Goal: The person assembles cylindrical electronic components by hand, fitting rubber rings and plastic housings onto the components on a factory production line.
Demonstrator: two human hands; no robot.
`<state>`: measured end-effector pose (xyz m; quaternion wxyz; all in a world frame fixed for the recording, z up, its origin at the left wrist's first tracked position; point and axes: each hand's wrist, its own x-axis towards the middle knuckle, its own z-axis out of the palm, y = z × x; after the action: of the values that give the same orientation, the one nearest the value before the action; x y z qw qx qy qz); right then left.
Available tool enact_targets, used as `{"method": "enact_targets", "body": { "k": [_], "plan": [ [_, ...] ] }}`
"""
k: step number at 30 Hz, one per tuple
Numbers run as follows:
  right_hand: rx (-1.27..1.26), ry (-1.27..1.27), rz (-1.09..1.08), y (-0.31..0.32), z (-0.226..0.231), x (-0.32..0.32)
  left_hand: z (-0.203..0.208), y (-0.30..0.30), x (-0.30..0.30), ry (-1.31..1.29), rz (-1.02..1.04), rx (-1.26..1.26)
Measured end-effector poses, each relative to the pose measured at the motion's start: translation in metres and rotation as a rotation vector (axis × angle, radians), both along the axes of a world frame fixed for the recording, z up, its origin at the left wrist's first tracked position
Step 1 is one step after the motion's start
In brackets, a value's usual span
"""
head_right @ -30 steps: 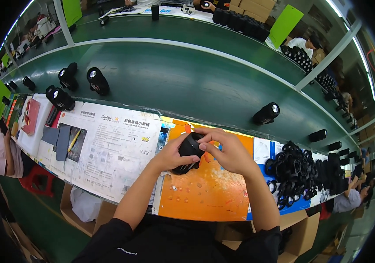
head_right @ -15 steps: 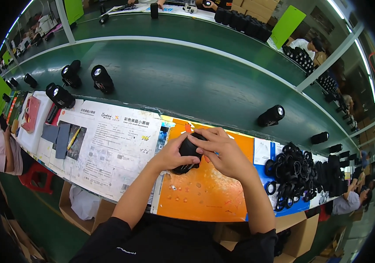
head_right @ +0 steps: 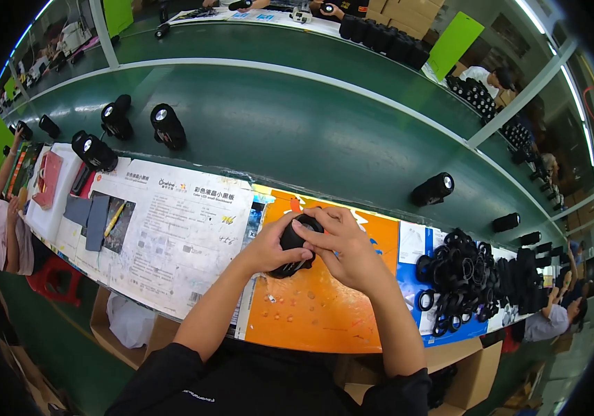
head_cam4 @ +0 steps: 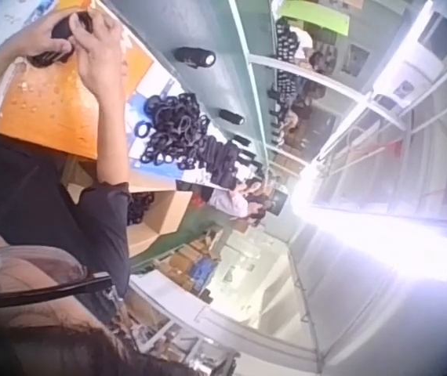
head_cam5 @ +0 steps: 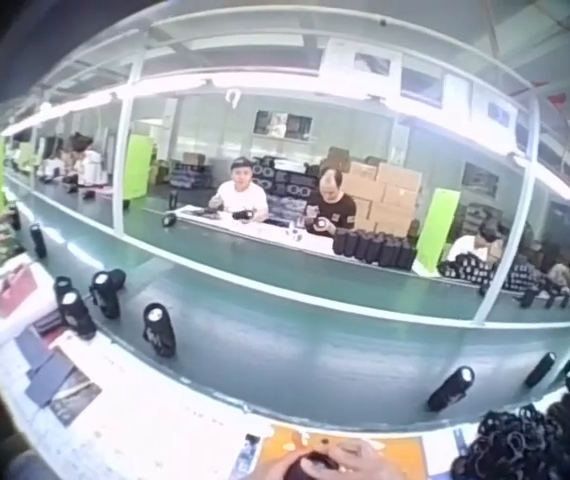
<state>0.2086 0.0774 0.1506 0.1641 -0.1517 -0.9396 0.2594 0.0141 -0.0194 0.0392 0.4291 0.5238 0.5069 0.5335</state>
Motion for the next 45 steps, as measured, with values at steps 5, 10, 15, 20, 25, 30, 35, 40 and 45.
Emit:
{"method": "enact_targets", "body": {
  "k": [5,10,15,20,25,30,35,40,45],
  "plan": [
    [-0.086,0.028,-0.028,0.013,0.020,-0.019,-0.004,0.000,-0.002,-0.006,-0.027,-0.022],
    [-0.163,-0.101,-0.135,0.024,0.006,-0.080,-0.004,-0.002,-0.001,-0.003,-0.060,-0.041],
    [-0.563,-0.258,-0.100,0.029,-0.020,-0.098,-0.003,-0.003,0.003,0.050,-0.059,-0.049],
    [-0.585,-0.267,-0.134,0.029,-0.027,-0.092,-0.002,-0.002,0.002,0.086,-0.085,-0.064],
    [-0.439,-0.235,-0.175,0.028,-0.032,-0.088,-0.009,0.000,0.004,0.077,-0.082,-0.053],
    [-0.410,-0.211,-0.186,0.021,-0.032,-0.086,-0.007,-0.005,0.007,0.075,-0.095,-0.045],
    [-0.427,-0.158,-0.202,0.016,-0.034,-0.081,-0.003,-0.009,0.011,0.081,-0.043,0.014],
    [-0.374,-0.189,-0.237,0.017,-0.028,-0.085,-0.003,-0.006,0.009,0.075,-0.017,-0.006],
    [-0.543,0.175,-0.394,0.017,-0.036,-0.093,-0.009,-0.006,0.007,-0.137,0.029,0.016]
  ]
}}
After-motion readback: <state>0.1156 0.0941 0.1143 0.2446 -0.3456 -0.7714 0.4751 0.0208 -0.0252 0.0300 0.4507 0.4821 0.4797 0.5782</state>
